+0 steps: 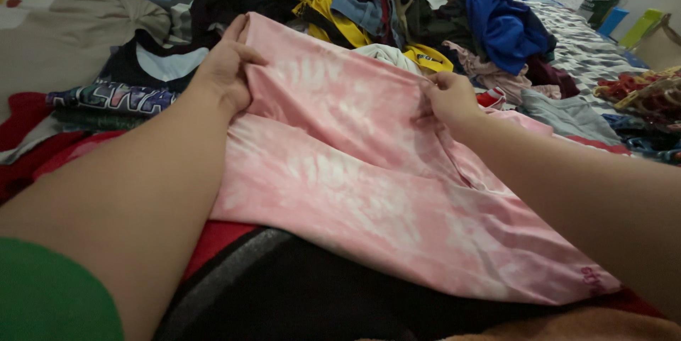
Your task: The person folds a pink shirt and a yellow jersey by hand on a bed, smoothing the fabric and aligning the sleeves before placing them into a stack.
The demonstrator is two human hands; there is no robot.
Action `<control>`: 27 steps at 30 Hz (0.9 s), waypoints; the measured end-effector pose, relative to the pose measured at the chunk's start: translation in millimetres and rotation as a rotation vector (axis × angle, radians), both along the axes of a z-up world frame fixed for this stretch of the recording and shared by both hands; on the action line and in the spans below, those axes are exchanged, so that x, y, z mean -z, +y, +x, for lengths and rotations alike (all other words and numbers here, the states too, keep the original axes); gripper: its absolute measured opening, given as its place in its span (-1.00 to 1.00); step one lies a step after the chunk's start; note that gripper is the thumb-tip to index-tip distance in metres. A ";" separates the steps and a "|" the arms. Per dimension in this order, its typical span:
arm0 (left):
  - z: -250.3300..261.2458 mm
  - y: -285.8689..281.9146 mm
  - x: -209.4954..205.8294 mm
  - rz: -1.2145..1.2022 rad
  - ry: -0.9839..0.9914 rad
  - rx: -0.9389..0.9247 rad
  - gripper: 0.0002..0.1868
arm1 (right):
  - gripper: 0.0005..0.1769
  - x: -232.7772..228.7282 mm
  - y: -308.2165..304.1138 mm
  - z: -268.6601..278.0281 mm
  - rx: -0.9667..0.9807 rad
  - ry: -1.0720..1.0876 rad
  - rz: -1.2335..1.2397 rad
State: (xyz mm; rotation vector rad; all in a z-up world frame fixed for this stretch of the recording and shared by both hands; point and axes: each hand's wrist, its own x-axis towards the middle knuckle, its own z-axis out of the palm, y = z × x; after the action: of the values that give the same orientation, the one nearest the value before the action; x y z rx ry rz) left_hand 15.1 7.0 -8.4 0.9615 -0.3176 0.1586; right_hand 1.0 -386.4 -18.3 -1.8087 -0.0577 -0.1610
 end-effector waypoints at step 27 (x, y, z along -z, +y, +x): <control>-41.3 0.8 6.0 0.928 0.548 -0.415 -0.50 | -0.69 -4.8 -76.7 3.0 -0.097 -0.025 -0.216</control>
State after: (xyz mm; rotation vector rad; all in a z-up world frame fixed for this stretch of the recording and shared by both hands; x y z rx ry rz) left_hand -26.1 7.7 -14.4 1.9322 0.3672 0.1158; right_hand 4.0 -463.1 -13.5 -2.0151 -0.1859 -0.1114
